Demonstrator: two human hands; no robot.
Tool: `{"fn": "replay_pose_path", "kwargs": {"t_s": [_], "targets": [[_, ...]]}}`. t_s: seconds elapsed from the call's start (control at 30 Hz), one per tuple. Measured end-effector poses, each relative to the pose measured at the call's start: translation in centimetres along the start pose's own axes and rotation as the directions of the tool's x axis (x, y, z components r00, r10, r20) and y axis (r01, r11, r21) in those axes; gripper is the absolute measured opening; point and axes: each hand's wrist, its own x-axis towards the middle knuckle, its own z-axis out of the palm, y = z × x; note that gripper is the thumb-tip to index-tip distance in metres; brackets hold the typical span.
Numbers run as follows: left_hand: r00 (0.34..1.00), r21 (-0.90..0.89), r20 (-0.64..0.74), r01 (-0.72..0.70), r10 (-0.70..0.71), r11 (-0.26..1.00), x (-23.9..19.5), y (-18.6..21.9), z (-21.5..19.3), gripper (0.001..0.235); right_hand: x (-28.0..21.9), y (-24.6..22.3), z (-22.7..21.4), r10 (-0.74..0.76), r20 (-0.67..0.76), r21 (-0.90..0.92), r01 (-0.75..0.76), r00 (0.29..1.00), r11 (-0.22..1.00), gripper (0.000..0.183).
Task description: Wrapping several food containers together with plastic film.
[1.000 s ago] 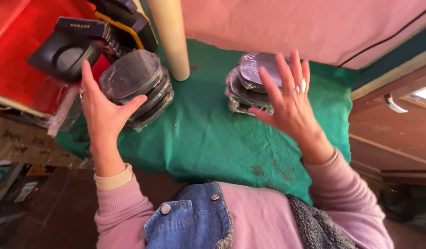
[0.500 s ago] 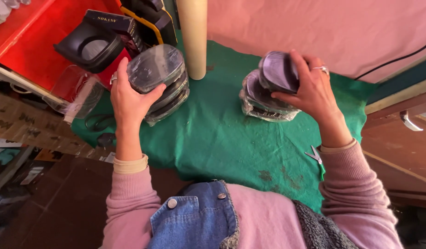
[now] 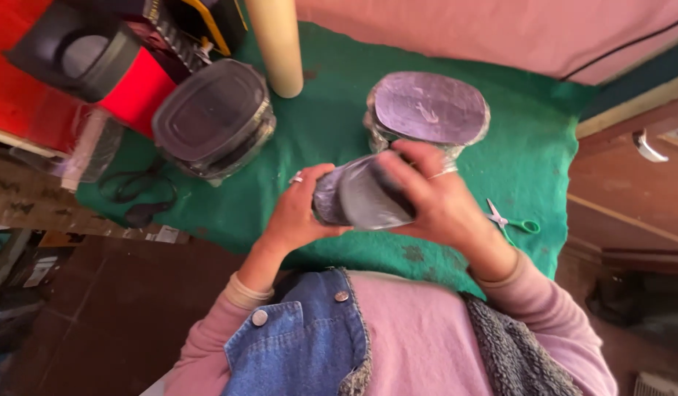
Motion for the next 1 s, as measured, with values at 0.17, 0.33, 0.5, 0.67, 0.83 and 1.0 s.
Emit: {"fn": "replay_pose_path", "kwargs": {"t_s": [0.17,0.33,0.5,0.67,0.83,1.0], "targets": [[0.999,-0.098,0.048,0.024,-0.019,0.995,-1.2,-2.9,2.9,0.095,-0.8,-0.2,2.3,-0.005,0.191,-0.096,0.024,0.982,0.995,0.101],[0.988,-0.117,0.119,0.108,-0.094,0.987,-2.0,-4.1,3.4,0.099,-1.9,0.5,2.6,-0.014,0.221,0.043,0.005,0.975,0.999,0.114],[0.982,-0.051,0.175,0.083,-0.072,0.995,-1.6,-2.9,2.0,0.128,-4.3,2.3,4.0,0.163,0.237,0.156,-0.203,0.958,0.967,0.117],[0.996,0.04,0.083,0.013,-0.016,0.999,-2.4,-3.4,-0.7,0.119,-6.9,4.1,5.3,0.16,0.073,0.262,-0.174,0.984,0.949,0.135],[0.903,0.461,-0.395,0.036,0.169,0.886,-2.6,-2.5,-5.8,0.099,-7.6,4.9,4.5,0.2,0.055,0.42,-0.204,0.978,0.884,0.142],[0.602,0.097,-0.793,0.277,-0.095,0.956,-4.3,-6.9,-8.4,0.088,-6.2,4.9,2.4,0.169,0.004,0.497,-0.149,0.986,0.855,0.136]]}}
